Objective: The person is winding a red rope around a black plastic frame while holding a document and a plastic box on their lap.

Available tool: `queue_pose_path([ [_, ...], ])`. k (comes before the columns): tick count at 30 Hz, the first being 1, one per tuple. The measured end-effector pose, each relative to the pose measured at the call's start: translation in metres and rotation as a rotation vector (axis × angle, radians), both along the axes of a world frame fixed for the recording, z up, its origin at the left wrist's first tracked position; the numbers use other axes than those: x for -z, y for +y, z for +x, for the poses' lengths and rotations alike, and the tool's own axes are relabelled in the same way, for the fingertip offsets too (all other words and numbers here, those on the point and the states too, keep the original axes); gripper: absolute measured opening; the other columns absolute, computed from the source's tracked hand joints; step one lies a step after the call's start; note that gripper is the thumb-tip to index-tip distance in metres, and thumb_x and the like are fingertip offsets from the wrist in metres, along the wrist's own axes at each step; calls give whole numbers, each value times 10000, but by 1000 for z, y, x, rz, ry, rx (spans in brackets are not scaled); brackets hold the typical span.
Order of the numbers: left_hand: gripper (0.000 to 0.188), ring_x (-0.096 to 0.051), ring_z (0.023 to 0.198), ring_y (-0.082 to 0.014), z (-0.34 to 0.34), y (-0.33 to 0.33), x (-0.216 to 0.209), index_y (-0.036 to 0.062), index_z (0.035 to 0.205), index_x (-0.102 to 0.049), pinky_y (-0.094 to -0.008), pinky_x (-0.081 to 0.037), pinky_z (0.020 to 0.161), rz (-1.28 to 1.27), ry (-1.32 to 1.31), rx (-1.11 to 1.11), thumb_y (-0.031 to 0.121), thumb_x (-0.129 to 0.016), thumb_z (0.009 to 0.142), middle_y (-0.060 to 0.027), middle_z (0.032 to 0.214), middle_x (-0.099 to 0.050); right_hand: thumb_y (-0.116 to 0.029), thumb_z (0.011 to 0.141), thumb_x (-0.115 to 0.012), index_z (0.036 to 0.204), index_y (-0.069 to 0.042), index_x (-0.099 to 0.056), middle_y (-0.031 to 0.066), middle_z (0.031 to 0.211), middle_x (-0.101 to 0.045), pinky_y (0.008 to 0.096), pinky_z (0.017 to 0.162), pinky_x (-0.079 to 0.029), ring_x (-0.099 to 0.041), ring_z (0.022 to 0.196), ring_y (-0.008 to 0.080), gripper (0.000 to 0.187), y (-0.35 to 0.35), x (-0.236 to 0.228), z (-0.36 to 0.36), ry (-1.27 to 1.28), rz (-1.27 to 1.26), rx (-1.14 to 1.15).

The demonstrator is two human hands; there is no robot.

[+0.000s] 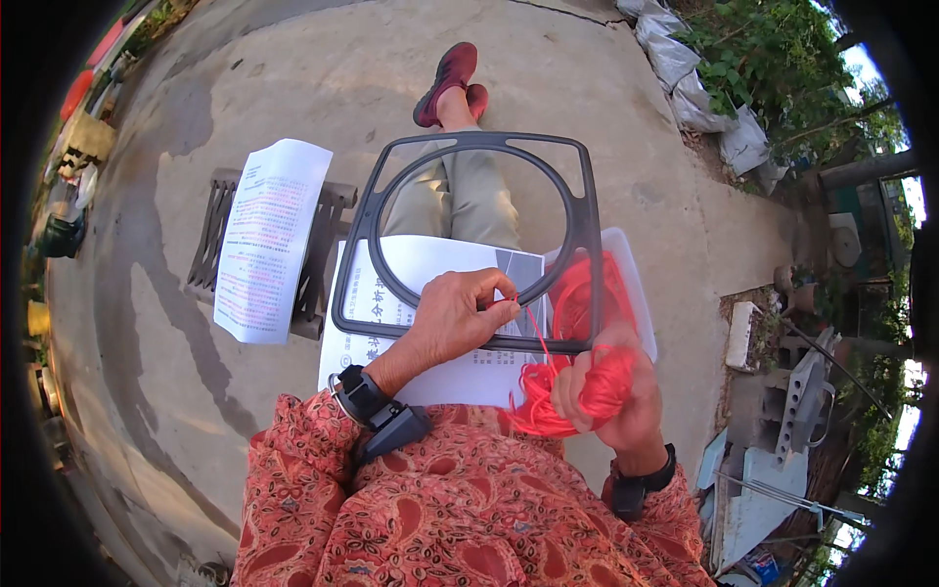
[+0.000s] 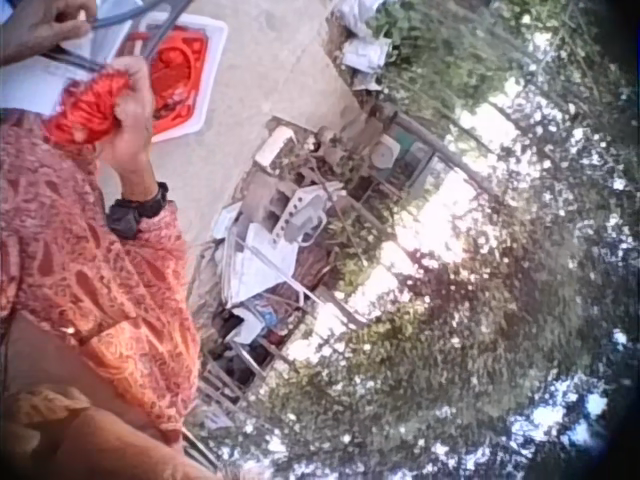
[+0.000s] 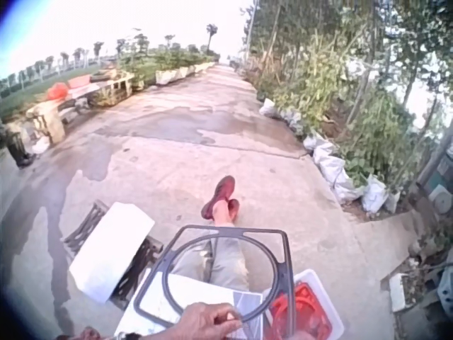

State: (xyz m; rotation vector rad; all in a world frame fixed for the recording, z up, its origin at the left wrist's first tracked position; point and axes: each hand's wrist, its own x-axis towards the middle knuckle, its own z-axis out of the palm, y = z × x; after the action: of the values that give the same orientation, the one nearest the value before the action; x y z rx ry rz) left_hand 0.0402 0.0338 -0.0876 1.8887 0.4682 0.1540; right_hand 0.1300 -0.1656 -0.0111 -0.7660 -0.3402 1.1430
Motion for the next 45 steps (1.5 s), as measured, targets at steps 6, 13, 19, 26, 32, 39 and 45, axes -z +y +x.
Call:
queue_pose_path([
  [6,236,-417,528,-37,5,7,14,4,972,-702,-258,-323,491,-127,-61,1,200,-707,841,37,565,-484,-225,982,-378,1046,-57,-488,69,596,-479,288,431,-359,-410,417,136,210,-20,3,-7,211,-136,-28],
  [13,214,-427,530,-29,4,8,12,-9,936,-682,-244,-342,495,-233,-16,47,160,-720,811,49,594,-518,-303,1025,-366,1328,-27,-448,44,609,-480,292,519,-411,-453,498,129,418,-37,22,-17,160,-374,52],
  [19,237,-554,557,-97,2,3,11,35,937,-682,-276,-438,550,-22,-16,44,168,-745,752,-27,629,-621,-311,967,-594,1362,13,-460,27,681,-524,267,541,-445,-503,553,113,529,-33,31,-21,69,-463,-58],
  [26,245,-672,640,-222,-2,-8,15,61,943,-690,-333,-502,614,55,-18,36,197,-744,746,-96,736,-696,-132,850,-727,1007,-10,-618,-25,669,-556,213,475,-386,-469,506,43,226,-19,26,-26,-320,-692,-78],
  [32,255,-668,738,-349,-5,-13,23,131,967,-716,-458,-515,688,165,-30,73,267,-707,751,-136,734,-685,-177,817,-755,901,-27,-621,-33,707,-593,226,562,-432,-523,609,35,218,-8,18,-20,-509,-741,-133],
  [39,266,-681,733,-318,-9,-14,22,109,987,-727,-410,-523,673,232,-26,151,282,-737,785,-112,768,-703,-298,831,-756,935,-10,-640,1,780,-648,244,652,-467,-558,712,47,327,27,-7,10,-728,-786,-300],
  [45,242,-647,664,-356,-13,-16,18,80,882,-710,-464,-487,623,269,-107,146,314,-656,855,-143,671,-655,-461,840,-722,936,-9,-642,23,719,-600,271,603,-447,-544,669,73,469,63,-1,48,-902,-855,-447],
])
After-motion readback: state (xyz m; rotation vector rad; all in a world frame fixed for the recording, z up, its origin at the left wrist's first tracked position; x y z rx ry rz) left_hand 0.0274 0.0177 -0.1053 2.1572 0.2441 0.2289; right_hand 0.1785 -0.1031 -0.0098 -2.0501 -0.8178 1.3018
